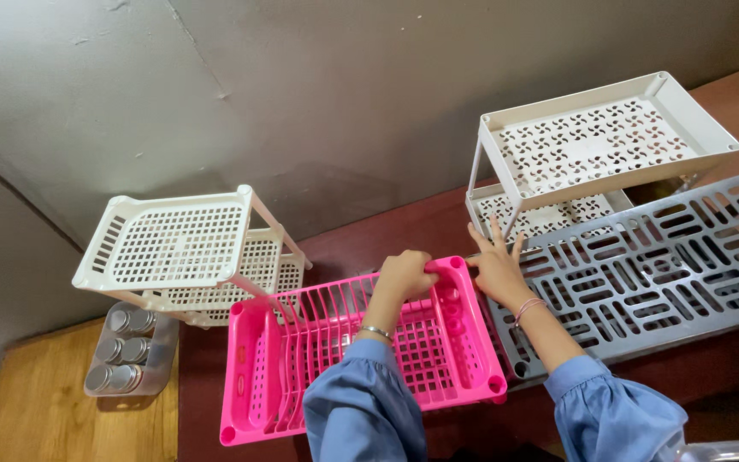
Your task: The person disassembles a pink plastic rack by removing its legs, then reassembles it by inserting the legs back into the base. They also handle a white plastic rack, removing and reinserting its legs. The task involves manipulating multiple plastic rack components on a table.
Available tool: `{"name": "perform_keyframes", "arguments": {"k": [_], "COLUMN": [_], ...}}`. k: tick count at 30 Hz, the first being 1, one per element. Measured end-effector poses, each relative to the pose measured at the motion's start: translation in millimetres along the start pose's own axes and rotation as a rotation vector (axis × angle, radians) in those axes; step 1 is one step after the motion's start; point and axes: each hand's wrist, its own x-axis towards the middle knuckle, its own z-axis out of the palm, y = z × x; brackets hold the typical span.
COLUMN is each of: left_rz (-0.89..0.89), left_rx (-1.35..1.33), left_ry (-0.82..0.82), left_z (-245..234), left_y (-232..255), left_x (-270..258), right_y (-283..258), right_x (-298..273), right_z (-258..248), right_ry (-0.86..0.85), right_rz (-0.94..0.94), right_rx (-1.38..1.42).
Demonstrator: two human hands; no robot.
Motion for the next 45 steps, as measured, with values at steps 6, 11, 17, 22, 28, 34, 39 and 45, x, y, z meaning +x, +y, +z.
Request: {"name": "perform_keyframes", "arguments": {"k": [6,11,17,22,28,34,39,45], "left_rz": [-0.054,-0.046,-0.081,-0.145,-0.169,-0.175,-0.134,0.029], "left_rx": [-0.080,-0.120,-0.200,-0.241,-0.257,-0.293,-0.232,-0.195], "left_ry": [0.016,0.033,0.028,0.099,0.136,0.077,0.096,0.198], "left_z": [-14,-46,-85,-106,-137,-130,-111,-70], "left_y": [6,3,9,15,12,26,25,11], "left_x": [-7,-28,-61,-73,-80,-81,-68,-46], "right_y": [-13,-15,-33,-56,-64,-46,-32,-33], "right_x": [-3,5,13,0,-19,-7,-6,-40], "right_z": [-11,-3,9,10,13,36,40,0], "right_ry": [-0.008,0.027,-0.321,-0.030,0.170,-0.183,-0.077,-0.052], "right_rz": [-0.048,-0.296,-0.205,-0.312,-0.303,-0.018,-0.101,0.219], "right_rx": [-0.023,0.192,0.622,0.725,0.658,1.451,1.320,1.310]}}
